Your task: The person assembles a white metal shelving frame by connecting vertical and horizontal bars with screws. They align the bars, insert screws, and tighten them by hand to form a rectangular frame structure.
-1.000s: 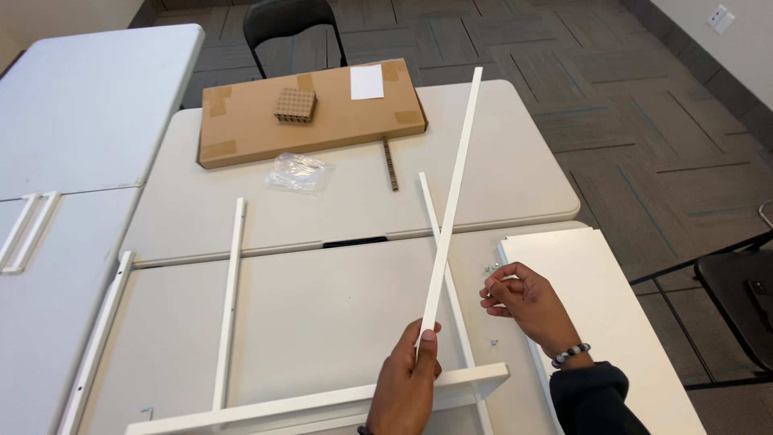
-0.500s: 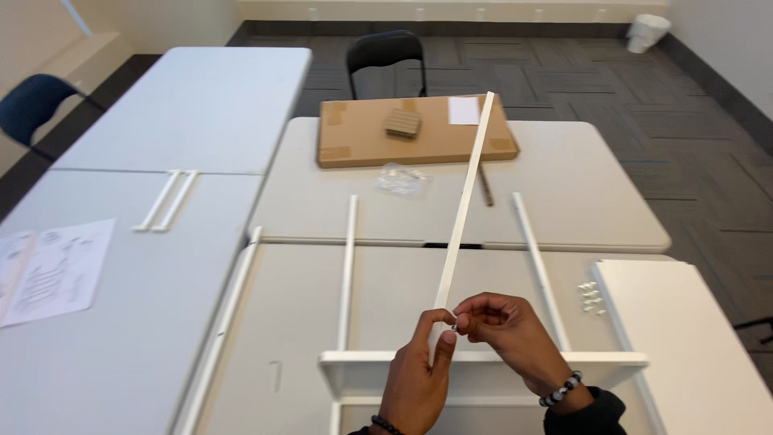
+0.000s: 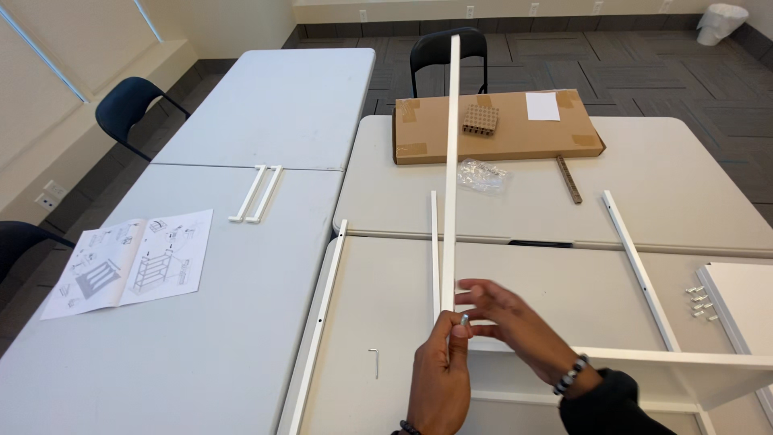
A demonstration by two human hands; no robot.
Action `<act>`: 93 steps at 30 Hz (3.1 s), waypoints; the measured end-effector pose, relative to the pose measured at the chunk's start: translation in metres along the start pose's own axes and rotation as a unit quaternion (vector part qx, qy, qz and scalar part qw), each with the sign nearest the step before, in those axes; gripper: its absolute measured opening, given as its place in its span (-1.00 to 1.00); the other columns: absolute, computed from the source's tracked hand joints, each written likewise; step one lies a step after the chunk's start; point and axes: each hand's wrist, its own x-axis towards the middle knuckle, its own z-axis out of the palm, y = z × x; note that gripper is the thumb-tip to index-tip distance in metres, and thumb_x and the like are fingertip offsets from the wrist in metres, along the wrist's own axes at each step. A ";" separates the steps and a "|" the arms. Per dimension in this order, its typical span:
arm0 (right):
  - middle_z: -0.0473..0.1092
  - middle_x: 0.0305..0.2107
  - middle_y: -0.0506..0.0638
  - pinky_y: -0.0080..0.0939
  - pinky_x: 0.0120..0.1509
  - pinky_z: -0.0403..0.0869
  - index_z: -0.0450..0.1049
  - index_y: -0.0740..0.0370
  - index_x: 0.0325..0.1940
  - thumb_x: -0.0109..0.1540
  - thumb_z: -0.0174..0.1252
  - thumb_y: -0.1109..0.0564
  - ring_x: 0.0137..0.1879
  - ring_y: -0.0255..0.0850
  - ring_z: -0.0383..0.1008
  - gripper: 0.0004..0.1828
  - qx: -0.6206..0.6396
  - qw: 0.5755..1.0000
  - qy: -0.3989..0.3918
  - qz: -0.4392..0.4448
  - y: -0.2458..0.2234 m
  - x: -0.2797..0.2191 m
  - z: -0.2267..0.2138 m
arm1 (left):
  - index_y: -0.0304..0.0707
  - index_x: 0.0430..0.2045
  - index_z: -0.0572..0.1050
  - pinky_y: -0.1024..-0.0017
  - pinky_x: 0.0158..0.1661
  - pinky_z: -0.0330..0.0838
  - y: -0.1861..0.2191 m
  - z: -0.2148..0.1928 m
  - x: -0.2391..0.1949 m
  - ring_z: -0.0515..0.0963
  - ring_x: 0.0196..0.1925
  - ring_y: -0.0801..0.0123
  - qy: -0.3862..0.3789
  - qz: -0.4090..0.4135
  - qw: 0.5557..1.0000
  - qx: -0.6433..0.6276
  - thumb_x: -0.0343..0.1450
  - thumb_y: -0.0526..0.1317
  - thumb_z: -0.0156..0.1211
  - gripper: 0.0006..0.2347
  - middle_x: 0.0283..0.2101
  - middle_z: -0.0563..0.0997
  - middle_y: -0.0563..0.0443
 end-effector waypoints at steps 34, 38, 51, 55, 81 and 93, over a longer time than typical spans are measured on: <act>0.35 0.37 -0.05 -0.35 -0.39 0.65 0.26 0.18 0.51 0.17 0.30 0.02 0.49 -0.06 0.44 -0.18 0.059 0.973 -0.219 -0.034 0.047 0.085 0.002 | 0.04 -0.35 0.78 0.48 -0.49 0.47 -0.069 -0.049 0.042 0.45 -0.65 0.44 0.118 0.174 0.976 0.056 0.38 -0.28 0.37 -0.89 -0.55 0.77 0.22; 0.32 0.37 -0.09 -0.26 -0.34 0.71 0.26 0.15 0.52 0.16 0.31 0.00 0.47 -0.04 0.44 -0.16 0.066 0.970 -0.231 -0.036 0.046 0.083 0.002 | 0.03 -0.32 0.79 0.49 -0.45 0.58 -0.071 -0.045 0.043 0.65 -0.59 0.49 0.113 0.170 0.977 0.069 0.37 -0.26 0.40 -0.89 -0.45 0.84 0.20; 0.42 0.18 -0.14 0.05 0.20 0.48 0.44 0.15 0.37 0.14 0.32 0.02 0.19 -0.13 0.58 -0.31 0.028 0.987 -0.156 -0.003 0.043 0.082 0.008 | 0.27 0.26 0.59 0.64 -0.22 0.80 -0.059 -0.017 0.012 0.82 0.21 0.67 0.090 -0.185 0.969 -0.140 0.30 -0.11 0.42 -0.47 0.17 0.82 0.26; 0.40 -0.21 -0.11 -0.03 0.11 0.54 0.46 0.20 0.27 0.16 0.39 0.09 -0.19 -0.28 0.46 -0.41 0.056 0.981 -0.181 -0.045 0.056 0.090 0.003 | 0.56 0.31 0.49 0.77 -0.04 0.68 -0.035 -0.024 0.006 0.73 -0.19 0.73 0.077 -0.169 0.979 -0.079 0.29 -0.19 0.35 -0.38 0.19 0.80 0.51; 0.36 -0.40 -0.03 -0.07 0.22 0.72 0.41 0.13 0.38 0.29 0.05 0.30 -0.18 -0.20 0.55 -0.46 -0.129 0.973 -0.188 -0.049 0.056 0.086 -0.013 | 0.18 -0.05 0.51 0.45 -0.32 0.53 -0.094 0.020 -0.012 0.70 -0.48 0.35 0.159 -0.077 0.984 -0.023 0.41 0.10 0.09 -0.71 -0.21 0.83 0.39; 0.68 -0.02 0.16 -0.08 0.04 0.65 0.46 0.19 0.34 0.32 0.13 0.14 -0.11 -0.07 0.63 -0.53 -0.153 0.983 -0.101 0.019 0.048 0.059 0.009 | 0.06 -0.10 0.45 0.27 -0.12 0.53 -0.107 0.038 -0.019 0.74 -0.08 0.18 0.166 -0.052 0.984 -0.042 0.47 -0.06 -0.06 -0.80 0.09 0.78 0.26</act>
